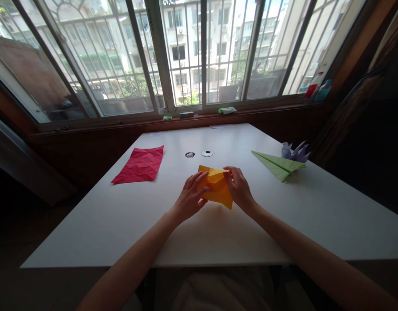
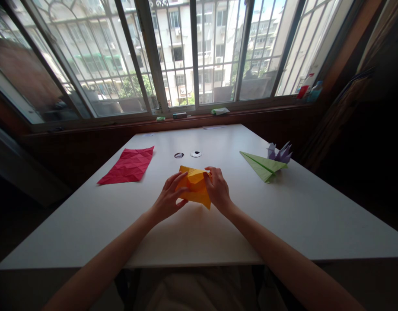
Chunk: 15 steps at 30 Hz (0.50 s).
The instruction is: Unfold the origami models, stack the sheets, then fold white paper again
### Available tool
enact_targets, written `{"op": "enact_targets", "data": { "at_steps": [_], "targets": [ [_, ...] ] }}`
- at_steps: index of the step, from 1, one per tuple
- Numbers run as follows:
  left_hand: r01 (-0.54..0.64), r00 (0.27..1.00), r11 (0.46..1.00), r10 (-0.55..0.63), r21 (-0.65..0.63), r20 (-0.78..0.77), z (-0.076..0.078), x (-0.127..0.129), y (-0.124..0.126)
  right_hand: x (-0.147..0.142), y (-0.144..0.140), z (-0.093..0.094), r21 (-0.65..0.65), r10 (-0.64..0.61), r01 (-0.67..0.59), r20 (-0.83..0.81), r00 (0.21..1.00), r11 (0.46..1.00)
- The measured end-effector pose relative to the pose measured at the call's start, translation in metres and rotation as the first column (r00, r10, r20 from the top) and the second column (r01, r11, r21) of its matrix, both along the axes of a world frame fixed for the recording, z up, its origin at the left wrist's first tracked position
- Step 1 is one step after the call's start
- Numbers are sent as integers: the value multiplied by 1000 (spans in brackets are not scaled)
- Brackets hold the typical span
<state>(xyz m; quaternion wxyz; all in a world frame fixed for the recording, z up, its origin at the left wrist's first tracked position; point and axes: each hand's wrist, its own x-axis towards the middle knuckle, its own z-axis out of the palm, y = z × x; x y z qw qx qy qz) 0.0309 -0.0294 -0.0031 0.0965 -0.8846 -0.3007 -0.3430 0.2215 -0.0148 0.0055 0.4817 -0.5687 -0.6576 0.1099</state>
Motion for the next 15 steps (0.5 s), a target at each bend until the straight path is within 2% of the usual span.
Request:
{"op": "enact_targets", "data": {
  "at_steps": [6, 9, 15],
  "targets": [
    [-29, 999, 998, 31, 58, -38, 2, 1, -3, 3, 4, 3, -107, 0, -18, -166, 986, 994],
    [-40, 999, 994, 40, 98, -2, 3, 1, -4, 6, 6, 3, -155, -12, -28, -252, 968, 987],
    [-88, 991, 986, 72, 145, 112, 7, 0, -4, 11, 11, -2, -161, -19, -55, -423, 906, 985]
  ]
}}
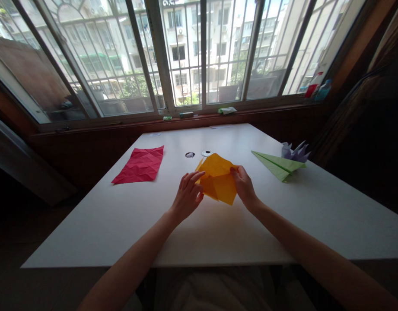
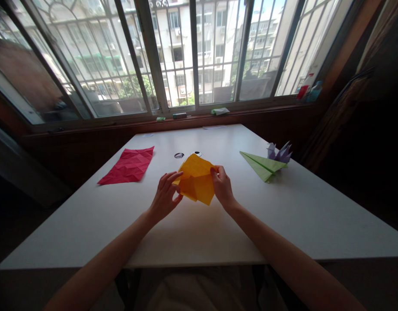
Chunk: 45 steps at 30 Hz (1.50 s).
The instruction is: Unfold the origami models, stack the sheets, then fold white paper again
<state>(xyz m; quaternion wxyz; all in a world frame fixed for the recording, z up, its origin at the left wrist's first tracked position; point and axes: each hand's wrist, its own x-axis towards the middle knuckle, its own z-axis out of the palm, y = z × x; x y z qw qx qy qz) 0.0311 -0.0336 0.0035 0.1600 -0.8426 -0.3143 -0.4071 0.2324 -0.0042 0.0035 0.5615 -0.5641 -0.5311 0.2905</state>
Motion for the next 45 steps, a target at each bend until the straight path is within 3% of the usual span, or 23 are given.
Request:
{"op": "enact_targets", "data": {
  "at_steps": [6, 12, 22, 30, 35, 45],
  "targets": [
    [-86, 987, 996, 81, 35, 138, -2, -3, 5, 4, 4, -5, 64, -29, 34, -78, 997, 997],
    [-103, 972, 991, 117, -80, 203, -6, -7, 10, 5, 3, -3, 118, -17, 28, -96, 995, 993],
    [126, 917, 947, 2, -295, 400, -7, -9, 10, 5, 0, 3, 157, -34, 44, -64, 997, 987],
    [172, 799, 864, 159, -474, 580, -9, -7, 15, 3, -2, 5, 172, -34, 39, -33, 999, 984],
    [218, 716, 826, 226, -519, 660, -8, -8, 17, 3, -1, 5, 174, -35, 37, -15, 999, 984],
    [166, 663, 870, 249, -463, 706, -5, -14, 23, 5, -2, 6, 192, -15, 16, -6, 1000, 981]
  ]
}}
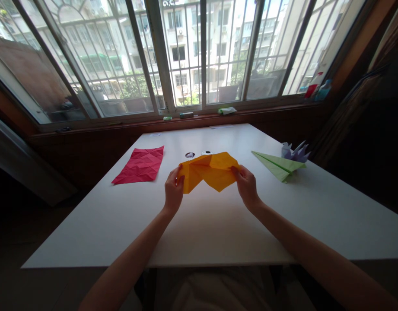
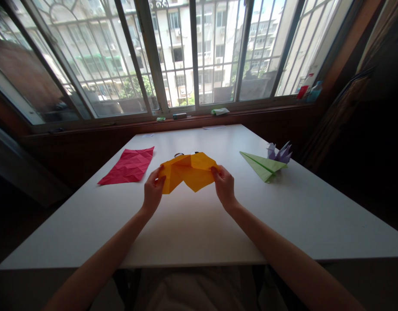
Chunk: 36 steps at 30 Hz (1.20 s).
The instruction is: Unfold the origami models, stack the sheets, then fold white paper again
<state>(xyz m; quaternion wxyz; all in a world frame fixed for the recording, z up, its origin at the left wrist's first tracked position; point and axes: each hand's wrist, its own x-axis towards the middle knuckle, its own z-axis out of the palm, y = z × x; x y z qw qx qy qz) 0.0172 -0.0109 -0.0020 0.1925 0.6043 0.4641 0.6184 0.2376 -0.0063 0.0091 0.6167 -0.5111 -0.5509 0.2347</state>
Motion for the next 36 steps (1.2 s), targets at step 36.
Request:
{"op": "enact_targets", "data": {
  "at_steps": [36],
  "targets": [
    [6, 1000, 994, -4, -105, 20, 3, -8, 4, -1, 0, 3, 26, 16, -12, -157, 987, 1000]
  ]
}}
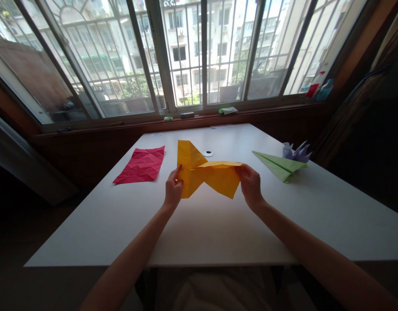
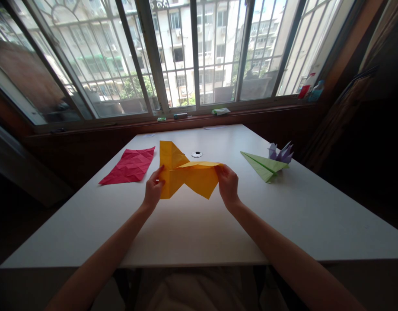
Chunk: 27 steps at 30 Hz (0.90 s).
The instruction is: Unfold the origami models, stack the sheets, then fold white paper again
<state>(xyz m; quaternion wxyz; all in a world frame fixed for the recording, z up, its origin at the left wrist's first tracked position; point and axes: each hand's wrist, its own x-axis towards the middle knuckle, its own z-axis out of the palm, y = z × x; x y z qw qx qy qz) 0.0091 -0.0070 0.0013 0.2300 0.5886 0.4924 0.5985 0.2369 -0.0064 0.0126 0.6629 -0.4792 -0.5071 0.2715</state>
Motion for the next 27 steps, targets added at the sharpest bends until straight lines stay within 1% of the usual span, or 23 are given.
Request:
{"op": "enact_targets", "data": {
  "at_steps": [5, 12, 16, 19, 22, 27],
  "targets": [
    [-21, 1000, 1000, 21, -9, 7, -1, -4, 3, 0, 0, 0, -27, -16, 16, 11, 1000, 999],
    [-45, 999, 999, 46, 30, -10, -2, -8, 6, 0, 2, 0, -68, 16, -20, -53, 998, 998],
    [-73, 997, 996, 74, 53, -28, -2, -9, 7, 1, 1, 3, -96, 65, -76, -111, 992, 992],
    [-88, 996, 995, 90, 55, -29, -1, -10, 7, 2, 1, 7, -119, 131, -157, -202, 971, 981],
    [-108, 994, 994, 109, 34, -15, 0, -11, 7, 5, 1, 8, -130, 184, -225, -269, 945, 966],
    [-122, 993, 993, 122, -1, -3, -1, -12, 8, 8, 3, 7, -150, 224, -280, -308, 925, 948]
  ]
}}
